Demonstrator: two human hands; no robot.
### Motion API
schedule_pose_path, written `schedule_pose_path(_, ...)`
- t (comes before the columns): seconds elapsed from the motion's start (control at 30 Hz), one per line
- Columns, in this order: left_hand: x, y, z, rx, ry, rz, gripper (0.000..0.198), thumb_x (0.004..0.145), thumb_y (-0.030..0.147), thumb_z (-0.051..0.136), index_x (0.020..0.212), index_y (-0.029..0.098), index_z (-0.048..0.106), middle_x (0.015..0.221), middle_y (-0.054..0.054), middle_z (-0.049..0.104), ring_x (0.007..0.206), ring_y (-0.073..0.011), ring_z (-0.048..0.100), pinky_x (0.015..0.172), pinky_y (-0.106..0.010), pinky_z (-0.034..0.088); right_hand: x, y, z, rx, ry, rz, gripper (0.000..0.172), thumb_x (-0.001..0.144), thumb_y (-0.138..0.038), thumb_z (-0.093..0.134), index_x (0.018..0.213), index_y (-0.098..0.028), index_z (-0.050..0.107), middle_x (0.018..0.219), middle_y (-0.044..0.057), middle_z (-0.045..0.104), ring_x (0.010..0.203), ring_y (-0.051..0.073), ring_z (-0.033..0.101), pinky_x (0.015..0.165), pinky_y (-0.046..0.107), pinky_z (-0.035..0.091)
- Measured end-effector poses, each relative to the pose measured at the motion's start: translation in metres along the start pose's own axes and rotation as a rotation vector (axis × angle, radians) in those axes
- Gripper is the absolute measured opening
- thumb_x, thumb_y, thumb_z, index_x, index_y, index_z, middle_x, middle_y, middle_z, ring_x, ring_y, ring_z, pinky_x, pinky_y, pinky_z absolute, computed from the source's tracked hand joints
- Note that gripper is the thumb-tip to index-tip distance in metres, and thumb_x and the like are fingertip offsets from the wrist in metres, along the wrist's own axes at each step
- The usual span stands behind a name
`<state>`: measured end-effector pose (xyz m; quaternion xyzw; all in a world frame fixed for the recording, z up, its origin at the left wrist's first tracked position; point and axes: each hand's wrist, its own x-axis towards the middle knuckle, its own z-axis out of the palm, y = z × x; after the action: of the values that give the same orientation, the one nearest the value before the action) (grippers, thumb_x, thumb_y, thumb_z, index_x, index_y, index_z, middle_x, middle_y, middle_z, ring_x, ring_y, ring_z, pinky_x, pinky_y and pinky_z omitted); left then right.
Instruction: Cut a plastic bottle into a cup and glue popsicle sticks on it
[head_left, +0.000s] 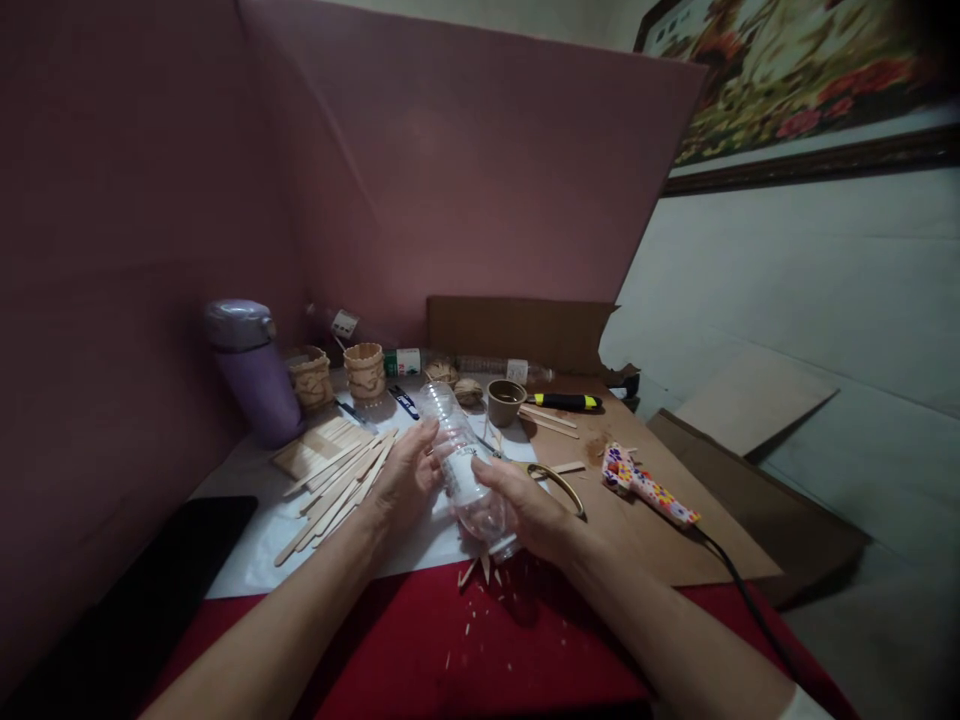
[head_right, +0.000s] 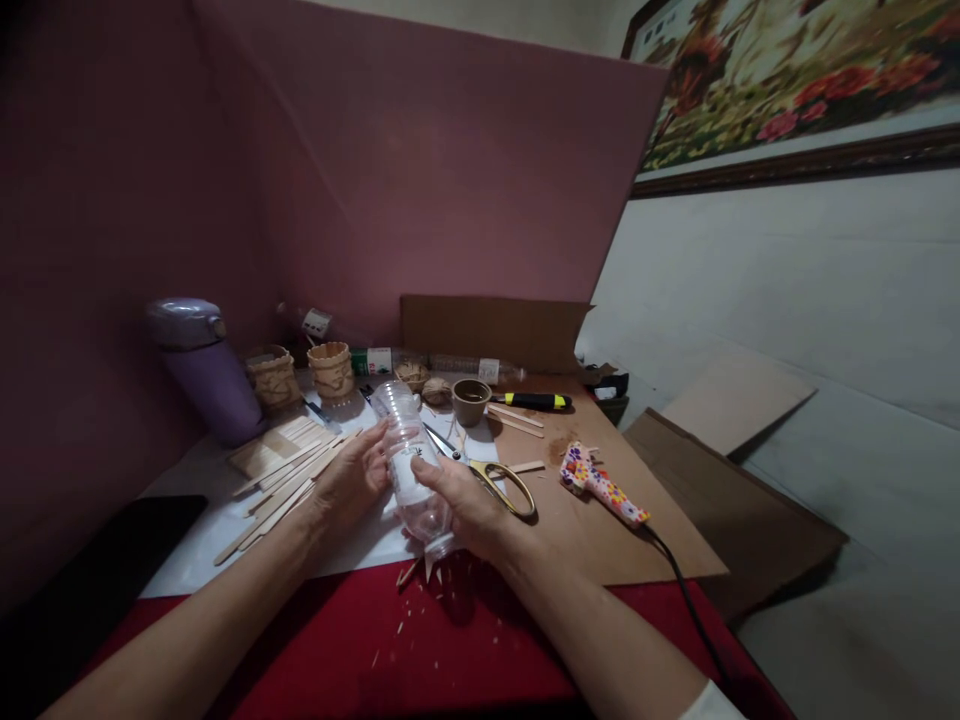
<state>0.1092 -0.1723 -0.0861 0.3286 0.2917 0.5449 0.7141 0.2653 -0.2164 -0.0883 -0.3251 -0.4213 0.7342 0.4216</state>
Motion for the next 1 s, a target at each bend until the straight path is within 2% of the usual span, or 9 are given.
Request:
schedule_pose_path(0.13, -0.003, 0.000, 0.005, 0.049, 0.006, 0.043, 0.027, 0.082, 0.033, 0.074, 0.100, 0.015, 0.065, 0.093, -0.007, 0.071, 0.078, -0.0160, 0.068, 0.070, -0.025, 0.054, 0.005, 0.000, 0.000, -0.019, -0.030, -0.062, 0.061, 0.071, -0.065, 0.077, 0.105, -0.016, 0.064, 0.084, 0.005, 0.069, 0.066, 0.016, 0.064, 0.062, 0.029, 0.051)
schedule_pose_path(0.37, -0.001, -0.003, 0.005, 0.105, -0.074, 0.049, 0.050, 0.077, 0.051, 0.076, 0.109, 0.015, 0.063, 0.098, -0.010, 0.072, 0.084, -0.0221, 0.070, 0.070, -0.030, 0.056, 0.007, -0.012, 0.006, 0.009, 0.012, -0.195, 0.048, 0.068, -0.048, 0.084, 0.102, -0.018, 0.068, 0.093, 0.007, 0.071, 0.084, 0.022, 0.065, 0.076, 0.035, 0.051)
schedule_pose_path(0.47, 0.006, -0.006, -0.001, 0.146, -0.029, 0.029, 0.050, 0.077, 0.050, 0.076, 0.110, 0.017, 0.059, 0.093, -0.008, 0.071, 0.079, -0.0199, 0.069, 0.067, -0.029, 0.055, 0.001, -0.030, 0.006, 0.041, 0.028, -0.317, 0.052, 0.066, -0.052, 0.084, 0.102, -0.019, 0.066, 0.100, 0.009, 0.071, 0.092, 0.026, 0.066, 0.082, 0.042, 0.054)
schedule_pose_path(0.57, 0.010, -0.006, -0.004, 0.158, 0.032, -0.010, 0.042, 0.083, 0.047, 0.070, 0.110, 0.018, 0.056, 0.090, -0.007, 0.071, 0.075, -0.0184, 0.068, 0.068, -0.031, 0.055, -0.006, -0.066, -0.008, -0.027, 0.212, -0.482, 0.054, 0.064, -0.047, 0.086, 0.104, -0.020, 0.063, 0.102, 0.008, 0.071, 0.091, 0.024, 0.067, 0.085, 0.041, 0.054)
schedule_pose_path(0.67, 0.008, -0.005, -0.002, 0.176, 0.045, -0.017, 0.039, 0.086, 0.046, 0.066, 0.110, 0.018, 0.054, 0.090, -0.007, 0.071, 0.074, -0.0187, 0.068, 0.069, -0.032, 0.055, -0.012, -0.115, -0.047, -0.266, 0.450, -0.730, 0.059, 0.063, -0.045, 0.085, 0.110, -0.023, 0.057, 0.103, 0.004, 0.070, 0.090, 0.020, 0.066, 0.087, 0.038, 0.052)
schedule_pose_path(0.73, 0.007, -0.005, -0.002, 0.189, 0.027, -0.012, 0.042, 0.084, 0.047, 0.068, 0.110, 0.018, 0.055, 0.090, -0.008, 0.071, 0.074, -0.0189, 0.068, 0.070, -0.033, 0.054, -0.013, -0.146, -0.086, -0.464, 0.723, -0.950, 0.065, 0.058, -0.045, 0.085, 0.109, -0.023, 0.053, 0.099, 0.002, 0.068, 0.087, 0.019, 0.065, 0.086, 0.037, 0.052)
schedule_pose_path(0.8, 0.007, -0.006, -0.002, 0.208, 0.020, -0.008, 0.045, 0.080, 0.049, 0.071, 0.108, 0.017, 0.056, 0.090, -0.008, 0.071, 0.073, -0.0188, 0.068, 0.070, -0.032, 0.054, -0.014, -0.164, -0.129, -0.668, 1.009, -1.049, 0.066, 0.056, -0.046, 0.084, 0.107, -0.022, 0.050, 0.096, 0.003, 0.067, 0.084, 0.020, 0.064, 0.083, 0.038, 0.051)
schedule_pose_path(0.9, 0.008, -0.009, -0.004, 0.233, 0.015, 0.001, 0.047, 0.077, 0.049, 0.074, 0.106, 0.016, 0.057, 0.088, -0.007, 0.071, 0.072, -0.0181, 0.067, 0.069, -0.030, 0.053, -0.014, -0.160, -0.185, -0.875, 1.317, -0.949, 0.067, 0.058, -0.051, 0.077, 0.109, -0.019, 0.047, 0.100, 0.008, 0.066, 0.085, 0.022, 0.063, 0.082, 0.039, 0.051)
schedule_pose_path(1.0, 0.010, -0.010, -0.005, 0.244, 0.001, 0.007, 0.048, 0.076, 0.049, 0.076, 0.106, 0.016, 0.057, 0.085, -0.007, 0.072, 0.070, -0.0174, 0.067, 0.068, -0.030, 0.053, -0.015, -0.138, -0.219, -1.016, 1.294, -0.737, 0.067, 0.050, -0.054, 0.078, 0.102, -0.021, 0.051, 0.087, 0.005, 0.066, 0.075, 0.022, 0.062, 0.072, 0.038, 0.052)
